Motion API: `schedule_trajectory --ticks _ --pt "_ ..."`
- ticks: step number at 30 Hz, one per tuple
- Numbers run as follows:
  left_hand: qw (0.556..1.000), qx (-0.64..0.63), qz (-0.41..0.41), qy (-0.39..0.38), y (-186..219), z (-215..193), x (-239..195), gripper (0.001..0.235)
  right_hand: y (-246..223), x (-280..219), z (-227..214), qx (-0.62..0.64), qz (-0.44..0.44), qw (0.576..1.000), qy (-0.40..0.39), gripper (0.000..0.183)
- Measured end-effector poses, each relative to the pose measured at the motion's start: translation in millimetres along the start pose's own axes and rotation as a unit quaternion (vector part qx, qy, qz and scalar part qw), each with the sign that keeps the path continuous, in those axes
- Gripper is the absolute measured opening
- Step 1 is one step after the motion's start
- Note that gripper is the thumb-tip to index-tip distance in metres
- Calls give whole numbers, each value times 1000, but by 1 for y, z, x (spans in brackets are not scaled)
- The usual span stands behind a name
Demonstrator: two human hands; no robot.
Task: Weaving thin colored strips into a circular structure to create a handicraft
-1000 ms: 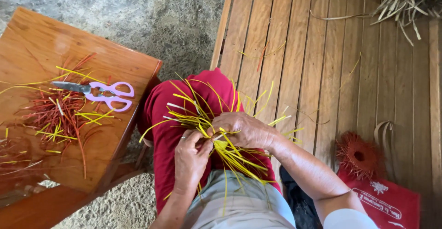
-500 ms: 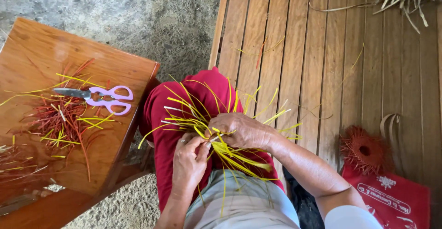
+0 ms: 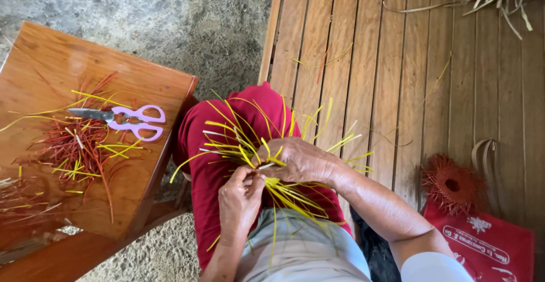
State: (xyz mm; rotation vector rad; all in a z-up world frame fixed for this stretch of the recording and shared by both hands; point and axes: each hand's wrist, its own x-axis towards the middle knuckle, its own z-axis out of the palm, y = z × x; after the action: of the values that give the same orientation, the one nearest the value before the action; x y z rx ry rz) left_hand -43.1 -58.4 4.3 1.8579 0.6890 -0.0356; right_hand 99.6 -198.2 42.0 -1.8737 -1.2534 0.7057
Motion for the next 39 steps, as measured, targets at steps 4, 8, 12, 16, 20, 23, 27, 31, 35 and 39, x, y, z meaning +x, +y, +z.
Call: schedule_trajectory --ticks 4,8,12,16,20,23,27,31,35,39 --pt "999 -32 19 25 -5 2 1 8 5 3 3 -8 -57 998 18 25" --pt "994 -45 76 68 -9 3 -3 8 -2 7 4 -54 -78 995 22 2" --pt "992 -64 87 59 -21 9 -7 8 3 8 6 -62 -66 996 14 9" --pt "988 -142 52 36 -22 11 -5 8 4 8 4 -34 -69 997 6 14" --pt "983 -182 -3 -6 -25 12 -1 12 9 7 8 -30 -52 998 23 11" --pt "984 -180 -12 1 -17 10 -3 10 11 7 8 -31 -61 997 29 13" --pt "993 -96 61 16 -17 9 -7 10 6 6 7 -42 -66 997 12 10" --pt "994 -27 101 44 -29 16 -6 11 3 5 8 -58 -73 995 21 6" --pt "994 2 98 47 -34 14 -8 12 5 4 13 -51 -112 992 27 15" --pt "993 -14 96 64 -53 20 -4 11 5 4 14 -48 -107 993 19 13"
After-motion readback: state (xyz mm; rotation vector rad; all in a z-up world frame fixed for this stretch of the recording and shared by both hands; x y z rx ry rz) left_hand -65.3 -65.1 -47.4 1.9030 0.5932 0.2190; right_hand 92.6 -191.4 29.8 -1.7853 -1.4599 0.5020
